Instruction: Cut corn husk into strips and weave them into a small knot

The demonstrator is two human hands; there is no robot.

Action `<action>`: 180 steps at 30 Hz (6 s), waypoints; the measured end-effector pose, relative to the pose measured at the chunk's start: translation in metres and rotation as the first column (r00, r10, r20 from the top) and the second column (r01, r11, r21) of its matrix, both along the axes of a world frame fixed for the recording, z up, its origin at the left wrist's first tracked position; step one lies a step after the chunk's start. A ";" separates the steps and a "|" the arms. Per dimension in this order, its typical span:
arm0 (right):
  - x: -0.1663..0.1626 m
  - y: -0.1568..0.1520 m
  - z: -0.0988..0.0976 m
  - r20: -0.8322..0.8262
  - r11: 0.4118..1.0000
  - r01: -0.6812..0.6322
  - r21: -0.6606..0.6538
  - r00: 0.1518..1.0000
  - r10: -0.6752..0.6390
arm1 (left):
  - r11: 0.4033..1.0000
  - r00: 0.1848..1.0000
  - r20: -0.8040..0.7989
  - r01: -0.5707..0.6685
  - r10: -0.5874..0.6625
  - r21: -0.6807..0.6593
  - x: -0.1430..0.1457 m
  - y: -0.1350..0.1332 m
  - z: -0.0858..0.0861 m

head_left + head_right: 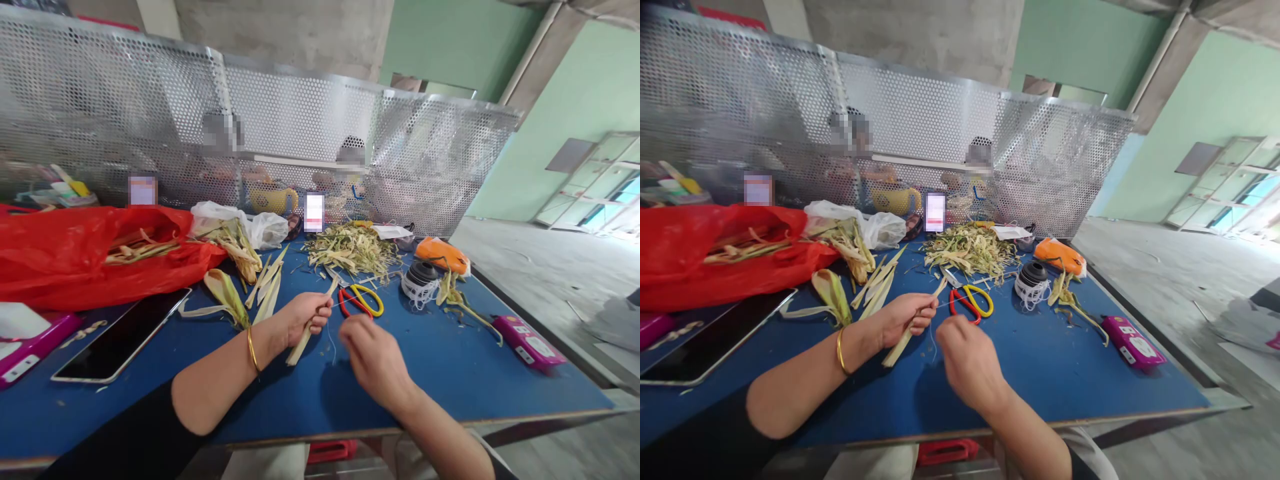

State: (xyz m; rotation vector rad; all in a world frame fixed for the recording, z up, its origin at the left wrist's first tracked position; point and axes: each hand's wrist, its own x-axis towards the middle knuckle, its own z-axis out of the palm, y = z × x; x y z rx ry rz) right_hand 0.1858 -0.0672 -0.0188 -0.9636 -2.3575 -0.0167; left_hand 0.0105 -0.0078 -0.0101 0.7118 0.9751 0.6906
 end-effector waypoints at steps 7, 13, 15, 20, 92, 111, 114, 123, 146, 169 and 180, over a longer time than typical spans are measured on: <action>0.008 0.061 0.011 0.403 0.834 0.521 -0.179 0.813 -0.421 | 0.995 0.997 -0.021 -0.066 0.068 0.071 -0.009 0.006 0.011; 0.004 0.079 0.016 0.529 0.793 0.558 -0.244 0.762 -0.373 | 0.995 0.997 -0.028 -0.068 0.070 0.076 -0.009 0.006 0.010; 0.013 0.073 0.022 0.560 0.785 0.553 -0.281 0.758 -0.333 | 0.994 0.996 -0.030 -0.079 0.082 0.079 -0.009 0.007 0.009; 0.063 0.043 0.031 0.518 0.683 0.540 -0.492 0.812 -0.269 | 0.993 0.995 -0.025 -0.094 0.096 0.076 -0.010 0.010 0.008; -0.010 0.079 0.017 -0.555 0.260 -0.492 -0.831 0.771 -0.313 | 0.952 0.995 -0.056 -0.064 0.085 0.299 0.002 -0.008 0.007; -0.001 0.089 0.023 -0.632 0.268 -0.607 -0.749 0.530 -0.565 | 0.966 0.995 -0.064 -0.055 0.074 0.252 0.001 -0.007 0.009; 0.001 0.090 0.025 -0.646 0.277 -0.626 -0.729 0.495 -0.581 | 0.968 0.996 -0.077 -0.034 0.055 0.248 0.002 -0.008 0.010; 0.001 0.090 0.023 -0.682 0.732 -0.270 -0.625 0.646 -0.343 | 0.927 0.957 -0.288 0.072 0.040 0.368 0.002 -0.010 0.007; -0.002 0.087 0.009 -0.302 0.891 -0.148 -0.428 0.953 0.013 | 0.590 0.594 -0.606 0.256 0.528 0.766 -0.012 -0.005 0.021; -0.004 0.081 0.009 -0.353 0.871 -0.290 -0.397 0.924 0.147 | 0.586 0.567 -0.653 0.334 0.501 0.739 -0.011 0.000 0.017; -0.010 0.072 0.007 -0.451 0.788 -0.448 -0.422 0.858 0.246 | 0.580 0.564 -0.684 0.391 0.463 0.715 -0.009 -0.002 0.016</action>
